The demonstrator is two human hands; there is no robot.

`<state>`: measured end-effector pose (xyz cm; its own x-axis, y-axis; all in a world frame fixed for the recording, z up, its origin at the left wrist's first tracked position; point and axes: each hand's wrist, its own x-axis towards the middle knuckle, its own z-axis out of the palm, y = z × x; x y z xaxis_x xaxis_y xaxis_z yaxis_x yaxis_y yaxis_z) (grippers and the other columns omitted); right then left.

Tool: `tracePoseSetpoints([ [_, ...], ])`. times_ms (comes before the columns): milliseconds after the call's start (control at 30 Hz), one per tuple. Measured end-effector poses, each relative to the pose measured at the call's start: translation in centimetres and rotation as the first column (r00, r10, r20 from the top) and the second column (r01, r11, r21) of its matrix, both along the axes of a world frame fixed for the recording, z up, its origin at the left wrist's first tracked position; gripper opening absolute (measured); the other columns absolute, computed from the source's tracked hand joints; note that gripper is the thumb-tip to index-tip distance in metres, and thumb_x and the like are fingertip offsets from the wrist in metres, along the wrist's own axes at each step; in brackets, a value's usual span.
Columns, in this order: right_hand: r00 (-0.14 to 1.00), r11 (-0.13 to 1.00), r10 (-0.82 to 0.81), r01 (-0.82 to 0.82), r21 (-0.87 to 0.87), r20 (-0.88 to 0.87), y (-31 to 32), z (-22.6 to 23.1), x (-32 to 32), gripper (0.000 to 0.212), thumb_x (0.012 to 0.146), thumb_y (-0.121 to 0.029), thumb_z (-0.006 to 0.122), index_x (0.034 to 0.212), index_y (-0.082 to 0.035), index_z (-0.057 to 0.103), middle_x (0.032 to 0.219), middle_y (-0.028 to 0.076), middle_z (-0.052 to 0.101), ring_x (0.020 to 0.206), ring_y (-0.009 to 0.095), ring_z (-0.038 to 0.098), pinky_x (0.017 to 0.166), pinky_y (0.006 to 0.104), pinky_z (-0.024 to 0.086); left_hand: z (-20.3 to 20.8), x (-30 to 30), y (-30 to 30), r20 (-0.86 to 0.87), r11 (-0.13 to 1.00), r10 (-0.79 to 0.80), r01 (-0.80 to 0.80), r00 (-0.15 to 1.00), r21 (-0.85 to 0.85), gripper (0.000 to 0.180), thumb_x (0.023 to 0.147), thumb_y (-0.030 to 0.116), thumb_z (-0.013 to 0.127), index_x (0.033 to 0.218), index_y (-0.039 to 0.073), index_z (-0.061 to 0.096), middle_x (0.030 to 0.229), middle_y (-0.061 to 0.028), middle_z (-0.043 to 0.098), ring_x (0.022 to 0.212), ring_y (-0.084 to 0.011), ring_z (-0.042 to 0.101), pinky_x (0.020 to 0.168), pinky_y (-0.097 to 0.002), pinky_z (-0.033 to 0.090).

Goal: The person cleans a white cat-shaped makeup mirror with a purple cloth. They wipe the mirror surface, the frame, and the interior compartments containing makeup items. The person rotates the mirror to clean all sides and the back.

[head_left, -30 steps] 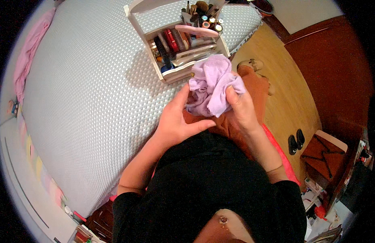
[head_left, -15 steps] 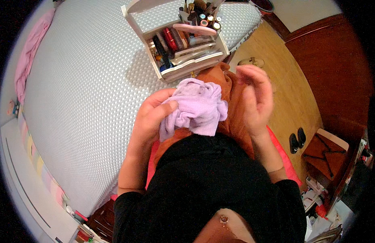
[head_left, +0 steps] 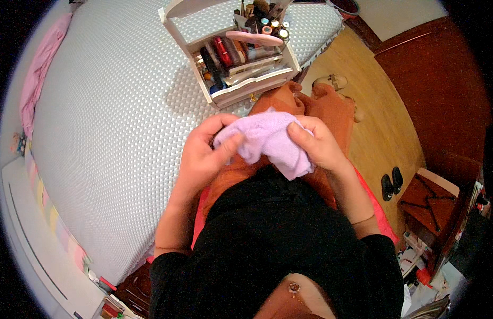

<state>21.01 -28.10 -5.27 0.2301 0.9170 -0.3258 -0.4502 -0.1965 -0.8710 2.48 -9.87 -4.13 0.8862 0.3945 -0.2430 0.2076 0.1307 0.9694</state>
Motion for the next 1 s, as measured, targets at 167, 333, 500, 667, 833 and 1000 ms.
tracePoseSetpoints([
  [167,0.976,0.99,0.046,-0.016,0.142,-0.211,-0.8,-0.5,-0.4,0.053,0.102,-0.044,0.059,0.126,0.004,0.063,0.115,0.008,0.071,0.106,0.017,0.066,0.094,0.0326,0.052,-2.2,0.9,-0.5,-0.034,0.873,0.232,-0.224,0.972,-0.434,0.024,0.104,0.02,0.058,0.116,0.001,0.067,0.097,-0.001,0.067,0.087,-0.0094,0.061,0.081,-0.0266,0.051],
  [333,0.988,0.981,0.071,-0.043,0.188,-0.141,-0.8,0.1,-0.1,0.05,0.104,-0.039,0.057,0.13,0.003,0.061,0.122,0.008,0.068,0.111,0.017,0.064,0.098,0.0335,0.05,-1.2,0.8,-0.4,0.243,0.932,0.178,-0.242,0.954,0.269,0.036,0.106,0.024,0.05,0.126,0.0,0.066,0.122,-0.0113,0.067,0.116,-0.0215,0.06,0.103,-0.035,0.045],
  [500,0.992,0.978,0.123,-0.127,0.167,0.037,-0.3,-0.6,-0.8,0.041,0.107,-0.031,0.054,0.131,0.002,0.061,0.127,0.007,0.064,0.117,0.018,0.06,0.102,0.0336,0.047,0.2,1.3,-0.3,0.426,0.84,-0.051,-0.193,0.903,0.508,0.047,0.1,0.035,0.055,0.132,0.002,0.065,0.141,-0.0177,0.06,0.136,-0.0325,0.051,0.117,-0.0432,0.033],
  [667,0.925,0.95,0.054,-0.164,0.266,0.376,0.9,0.4,-1.7,0.035,0.104,-0.024,0.059,0.128,0.001,0.061,0.126,0.008,0.061,0.121,0.018,0.054,0.102,0.0358,0.046,0.0,1.7,-2.3,0.294,0.964,-0.013,-0.065,0.956,0.257,0.063,0.082,0.021,0.081,0.138,0.004,0.058,0.137,-0.0151,0.062,0.13,-0.0266,0.057,0.111,-0.0397,0.042],
  [833,0.931,0.979,0.014,-0.087,0.184,0.365,0.2,-1.0,-2.1,0.036,0.101,-0.025,0.063,0.126,0.001,0.062,0.122,0.01,0.064,0.118,0.022,0.058,0.102,0.0377,0.046,-0.3,2.2,-2.2,0.21,0.972,0.006,-0.055,0.978,0.228,0.06,0.08,0.012,0.08,0.135,0.003,0.059,0.132,-0.0142,0.065,0.124,-0.0243,0.061,0.106,-0.0364,0.046],
  [1000,0.523,0.984,-0.076,-0.097,0.148,0.849,1.0,1.9,-0.9,0.044,0.091,-0.025,0.073,0.125,0.0,0.061,0.118,0.015,0.064,0.118,0.032,0.059,0.104,0.0429,0.046,-1.0,1.8,-1.8,0.24,0.964,0.064,-0.122,0.969,0.237,0.052,0.082,0.006,0.075,0.132,0.003,0.061,0.13,-0.0141,0.066,0.12,-0.0237,0.063,0.103,-0.036,0.048],
])
